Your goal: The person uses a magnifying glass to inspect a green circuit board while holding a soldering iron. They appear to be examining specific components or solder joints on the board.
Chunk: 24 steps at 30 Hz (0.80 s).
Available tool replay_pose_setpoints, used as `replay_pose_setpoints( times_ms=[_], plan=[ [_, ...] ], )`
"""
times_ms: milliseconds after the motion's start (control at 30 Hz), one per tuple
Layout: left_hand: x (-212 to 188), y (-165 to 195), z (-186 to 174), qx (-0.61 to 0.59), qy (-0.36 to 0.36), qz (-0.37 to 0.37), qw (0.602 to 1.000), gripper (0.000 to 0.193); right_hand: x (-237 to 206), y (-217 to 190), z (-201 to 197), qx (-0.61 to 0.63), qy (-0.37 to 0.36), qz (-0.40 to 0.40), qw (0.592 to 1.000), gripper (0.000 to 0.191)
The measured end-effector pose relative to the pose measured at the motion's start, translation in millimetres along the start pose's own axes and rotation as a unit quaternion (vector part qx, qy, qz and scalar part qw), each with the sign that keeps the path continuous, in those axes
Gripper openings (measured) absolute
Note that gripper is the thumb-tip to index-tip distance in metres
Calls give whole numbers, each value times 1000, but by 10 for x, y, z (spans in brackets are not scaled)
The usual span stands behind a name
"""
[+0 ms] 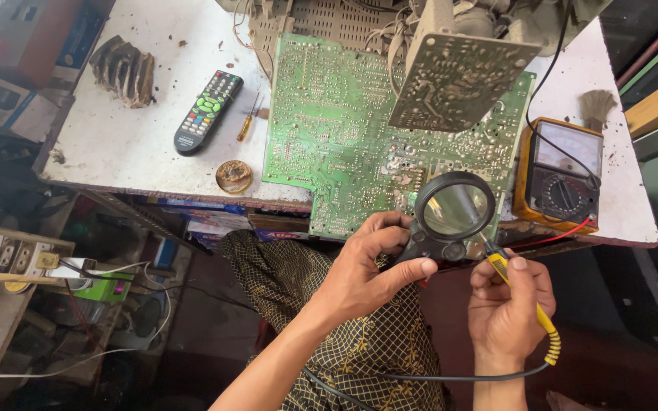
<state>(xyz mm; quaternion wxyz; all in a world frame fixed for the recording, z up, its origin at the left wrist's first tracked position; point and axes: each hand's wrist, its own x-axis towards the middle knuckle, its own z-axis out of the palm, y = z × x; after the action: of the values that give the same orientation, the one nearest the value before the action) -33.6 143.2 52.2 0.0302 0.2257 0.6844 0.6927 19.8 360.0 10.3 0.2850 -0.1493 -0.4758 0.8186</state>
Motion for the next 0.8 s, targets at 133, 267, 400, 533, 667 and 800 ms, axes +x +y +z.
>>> replay_pose_setpoints(
  times_ms=[133, 267, 400, 533, 667, 800],
  plan=[
    [2, 0, 1, 7, 1, -1, 1000, 35, 2, -5, -15, -15, -11, 1, 1000, 11],
    [3, 13, 1, 0, 0, -12, 1000, 36, 3, -5, -20, -7, -20, -1, 1000, 11],
    [2, 20, -8, -7, -6, -22, 1000, 35, 11, -6, -14, -5, -15, 9, 1000, 11],
    [7, 11, -1, 4, -3, -7, 1000, 35, 11, -12, -13, -2, -13, 12, 1000, 11],
    [-6, -3, -1, -17, -6, -21, 1000, 35, 8, -14, -13, -1, -12, 15, 1000, 11],
    [-5, -7, -8, 5, -4, 12, 1000, 33, 8, -13, -17, 0, -9, 11, 1000, 10]
  ],
)
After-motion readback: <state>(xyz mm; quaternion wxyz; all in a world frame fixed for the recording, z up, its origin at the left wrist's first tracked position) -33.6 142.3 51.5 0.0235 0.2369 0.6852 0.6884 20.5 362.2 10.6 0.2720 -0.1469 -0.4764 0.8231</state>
